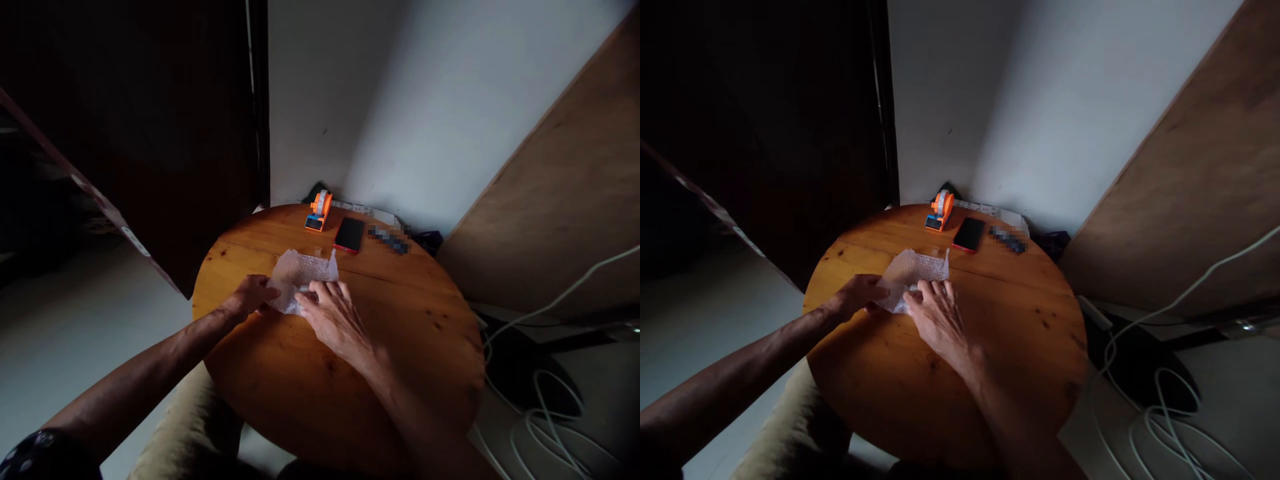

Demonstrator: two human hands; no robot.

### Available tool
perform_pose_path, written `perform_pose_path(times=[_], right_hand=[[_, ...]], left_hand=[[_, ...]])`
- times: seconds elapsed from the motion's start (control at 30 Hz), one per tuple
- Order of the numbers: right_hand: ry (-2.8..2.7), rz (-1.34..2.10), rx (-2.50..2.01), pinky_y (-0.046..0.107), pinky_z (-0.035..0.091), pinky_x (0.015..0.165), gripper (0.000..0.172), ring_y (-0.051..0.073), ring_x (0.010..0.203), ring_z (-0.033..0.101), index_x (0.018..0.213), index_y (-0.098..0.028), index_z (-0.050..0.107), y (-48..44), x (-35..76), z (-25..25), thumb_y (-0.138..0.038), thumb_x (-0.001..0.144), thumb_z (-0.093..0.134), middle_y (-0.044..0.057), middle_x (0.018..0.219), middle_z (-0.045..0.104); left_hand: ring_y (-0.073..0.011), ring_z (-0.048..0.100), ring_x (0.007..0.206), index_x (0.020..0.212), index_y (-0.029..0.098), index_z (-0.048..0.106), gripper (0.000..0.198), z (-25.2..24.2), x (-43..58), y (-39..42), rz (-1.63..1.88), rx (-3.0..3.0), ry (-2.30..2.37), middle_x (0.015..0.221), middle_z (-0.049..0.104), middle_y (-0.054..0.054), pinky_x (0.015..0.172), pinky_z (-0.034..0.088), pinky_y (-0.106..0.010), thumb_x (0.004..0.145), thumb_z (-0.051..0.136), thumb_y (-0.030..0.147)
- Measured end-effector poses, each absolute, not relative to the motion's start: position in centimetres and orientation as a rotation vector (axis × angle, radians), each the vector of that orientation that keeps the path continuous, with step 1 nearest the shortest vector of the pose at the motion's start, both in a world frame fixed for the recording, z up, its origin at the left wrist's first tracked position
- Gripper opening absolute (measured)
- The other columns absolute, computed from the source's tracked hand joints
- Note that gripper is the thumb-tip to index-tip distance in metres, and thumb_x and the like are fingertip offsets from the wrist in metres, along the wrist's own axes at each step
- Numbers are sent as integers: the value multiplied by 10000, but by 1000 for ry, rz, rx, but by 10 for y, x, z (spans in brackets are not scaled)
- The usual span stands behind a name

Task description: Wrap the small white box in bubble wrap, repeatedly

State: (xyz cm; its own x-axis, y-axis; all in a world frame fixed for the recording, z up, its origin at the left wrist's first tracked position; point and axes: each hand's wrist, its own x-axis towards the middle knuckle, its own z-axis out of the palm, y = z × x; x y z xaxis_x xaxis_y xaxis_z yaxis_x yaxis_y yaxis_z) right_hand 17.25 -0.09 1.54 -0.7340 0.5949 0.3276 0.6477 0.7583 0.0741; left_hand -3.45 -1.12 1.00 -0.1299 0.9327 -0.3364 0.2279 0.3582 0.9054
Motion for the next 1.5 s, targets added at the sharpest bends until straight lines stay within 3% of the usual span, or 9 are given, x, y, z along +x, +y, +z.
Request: perform_pose_path(times=[0.13, 0.33, 0.5, 0.7, 0.83, 1.0, 1.1, 1.3, 1.5], right_hand=[[-2674, -225, -969, 397, 359, 867, 86, 237, 961, 553, 994, -236, 651, -1, 173, 15, -243, 917, 615, 72, 1059, 631], [-2578, -62, -1009, 439, 394, 911, 402, 287, 1036, 579, 1254, -161, 537, 1, 174, 14, -238, 879, 658, 134, 1119, 674], [-2494, 150, -1006, 439, 422, 919, 508, 288, 1098, 598, 1313, -163, 474, 5, 179, 13, -197, 840, 657, 150, 1201, 662], [-2466, 341, -969, 440, 445, 976, 592, 283, 1119, 600, 1355, -131, 432, 11, 192, 17, -151, 787, 597, 163, 1235, 637], [-2467, 436, -949, 433, 456, 987, 630, 259, 1105, 599, 1372, -142, 427, 15, 199, 18, -96, 755, 551, 144, 1229, 641], [-2427, 511, -953, 425, 466, 979, 607, 239, 1082, 615, 1366, -177, 456, 19, 205, 18, -78, 770, 518, 111, 1206, 663], [-2367, 513, -1002, 399, 486, 935, 499, 226, 1081, 623, 1316, -194, 508, 22, 207, 20, -96, 827, 493, 93, 1184, 682], [-2231, 324, -1158, 390, 494, 855, 252, 230, 973, 645, 1102, -208, 612, 30, 211, 19, -176, 869, 523, 85, 1059, 705], [-2128, 376, -1410, 325, 490, 708, 272, 226, 895, 651, 1085, -178, 583, 35, 219, 24, -291, 839, 607, 113, 1082, 674]], left_hand=[[-70, 496, 425, 753, 140, 577, 120, 13, -18, -10, 981, 1070, 1555, 563, 573, 38, 402, 362, -171, 738, 660, 226], [-77, 483, 467, 761, 143, 593, 47, 23, 10, -9, 932, 1274, 1609, 557, 561, 44, 444, 351, -182, 743, 600, 186], [-119, 561, 634, 847, 132, 712, 201, 32, 18, -11, 784, 1601, 1628, 711, 663, 1, 565, 405, -212, 695, 599, 197], [-120, 526, 613, 832, 150, 717, 239, 48, 7, -17, 553, 1912, 1401, 669, 618, 16, 543, 354, -219, 735, 501, 180], [-144, 576, 689, 878, 179, 735, 247, 41, 12, -19, 578, 2133, 1508, 783, 658, -18, 645, 435, -250, 804, 501, 153], [-240, 618, 1012, 938, 207, 738, 183, 15, 20, -21, 755, 2388, 1675, 1129, 667, -98, 920, 506, -385, 860, 574, 218], [-255, 618, 1106, 992, 188, 704, 197, 2, 19, -21, 859, 2381, 1576, 1250, 642, -121, 981, 507, -409, 866, 553, 184], [-218, 667, 989, 1069, 189, 645, 251, -6, 17, -19, 893, 2308, 1463, 1092, 690, -105, 896, 546, -336, 842, 545, 144], [-228, 668, 998, 1154, 166, 599, 325, -9, 17, -20, 981, 2276, 1382, 1093, 689, -120, 906, 546, -366, 840, 518, 138]])
